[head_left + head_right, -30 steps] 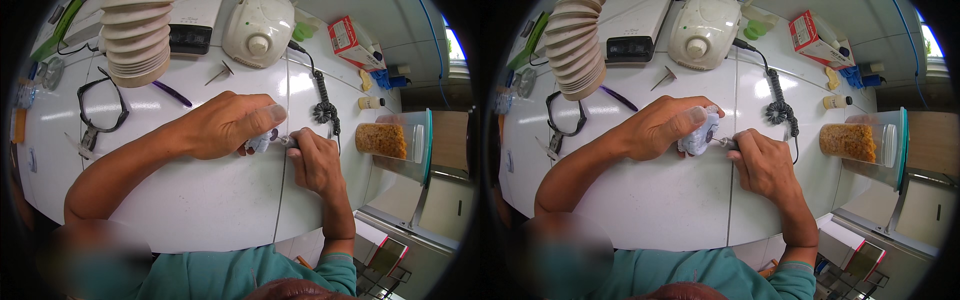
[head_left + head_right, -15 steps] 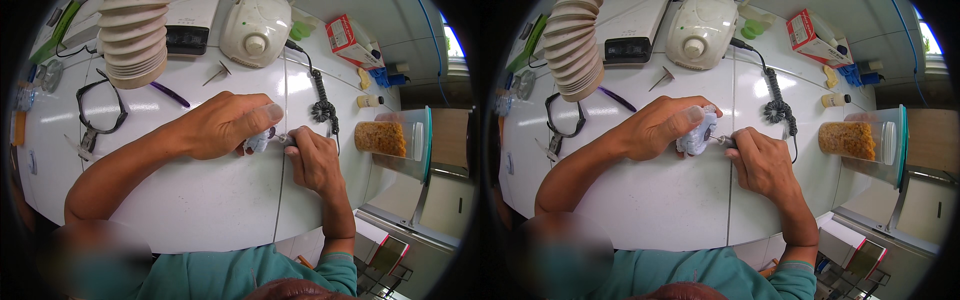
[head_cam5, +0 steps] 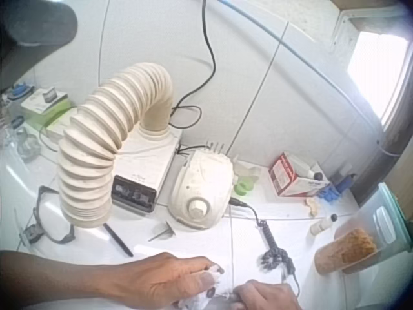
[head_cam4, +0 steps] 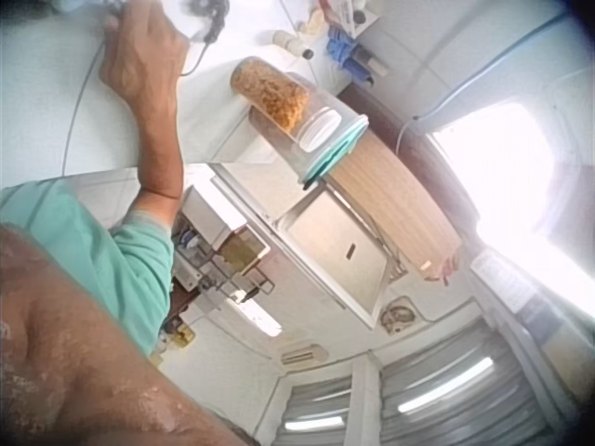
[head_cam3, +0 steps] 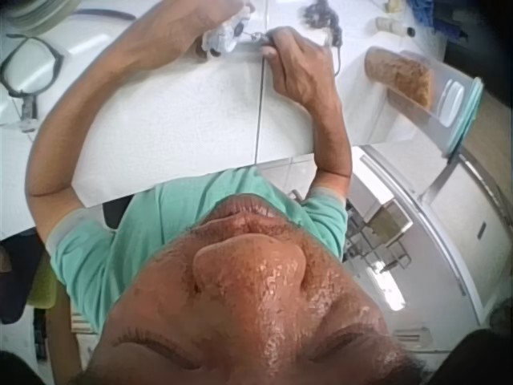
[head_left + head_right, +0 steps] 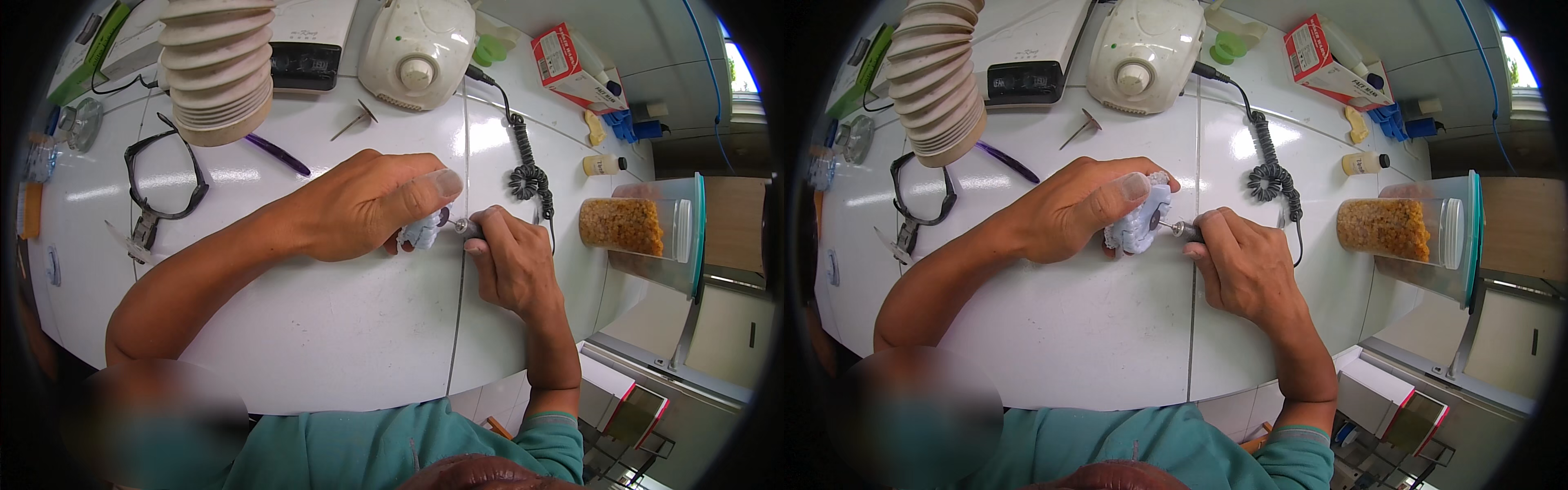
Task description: The person uses a rotary tool with a polishing disc to smooth the surfaces of a dental model.
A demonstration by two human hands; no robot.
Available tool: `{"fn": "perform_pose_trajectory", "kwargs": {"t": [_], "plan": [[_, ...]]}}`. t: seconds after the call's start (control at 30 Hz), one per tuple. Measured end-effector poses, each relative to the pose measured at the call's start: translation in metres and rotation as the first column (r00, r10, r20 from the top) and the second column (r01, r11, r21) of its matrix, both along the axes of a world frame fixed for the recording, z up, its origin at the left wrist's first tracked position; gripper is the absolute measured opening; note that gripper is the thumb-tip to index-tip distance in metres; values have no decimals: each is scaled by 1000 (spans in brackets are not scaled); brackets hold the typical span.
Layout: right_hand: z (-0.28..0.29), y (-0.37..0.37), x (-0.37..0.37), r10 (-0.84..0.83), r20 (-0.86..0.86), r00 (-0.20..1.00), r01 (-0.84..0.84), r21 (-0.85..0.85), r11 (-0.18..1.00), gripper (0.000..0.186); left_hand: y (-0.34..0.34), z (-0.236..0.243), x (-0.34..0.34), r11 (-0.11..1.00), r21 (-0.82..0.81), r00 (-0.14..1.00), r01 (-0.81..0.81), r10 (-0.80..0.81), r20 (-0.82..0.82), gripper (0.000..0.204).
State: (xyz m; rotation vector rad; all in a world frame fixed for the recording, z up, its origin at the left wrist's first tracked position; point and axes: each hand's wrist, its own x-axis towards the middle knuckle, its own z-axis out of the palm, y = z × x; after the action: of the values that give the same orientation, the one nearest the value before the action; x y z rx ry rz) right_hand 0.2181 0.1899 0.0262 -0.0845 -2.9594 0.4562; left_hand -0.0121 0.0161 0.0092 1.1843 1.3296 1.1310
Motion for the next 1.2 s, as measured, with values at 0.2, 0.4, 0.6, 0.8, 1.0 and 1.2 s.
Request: {"fn": "perform_pose_trajectory", "kwargs": {"t": [0.2,0.4,0.6,0.8,1.0,1.2], "plan": [[0,0,0,6,1,1000,-6,3,1000,24,0,4,-1,1000,-18,1000,13,-13,9,91],[0,0,0,11,-1,1000,-11,10,1000,24,1,2,-1,999,-44,1000,11,-10,18,92],[-1,1,0,9,2,1000,-9,0,1000,24,0,3,-1,999,-35,1000,17,-16,20,94],[-1,1,1,2,3,1000,-2,2,1000,24,1,1,0,999,-36,1000,11,-10,8,94],[-1,1,0,4,3,1000,-4,3,1000,24,1,3,-1,999,-33,1000,16,-16,-5,93],[1,1,0,5,-1,1000,-5,-5,1000,24,0,1,0,999,-30,1000,12,-12,4,91]]}}
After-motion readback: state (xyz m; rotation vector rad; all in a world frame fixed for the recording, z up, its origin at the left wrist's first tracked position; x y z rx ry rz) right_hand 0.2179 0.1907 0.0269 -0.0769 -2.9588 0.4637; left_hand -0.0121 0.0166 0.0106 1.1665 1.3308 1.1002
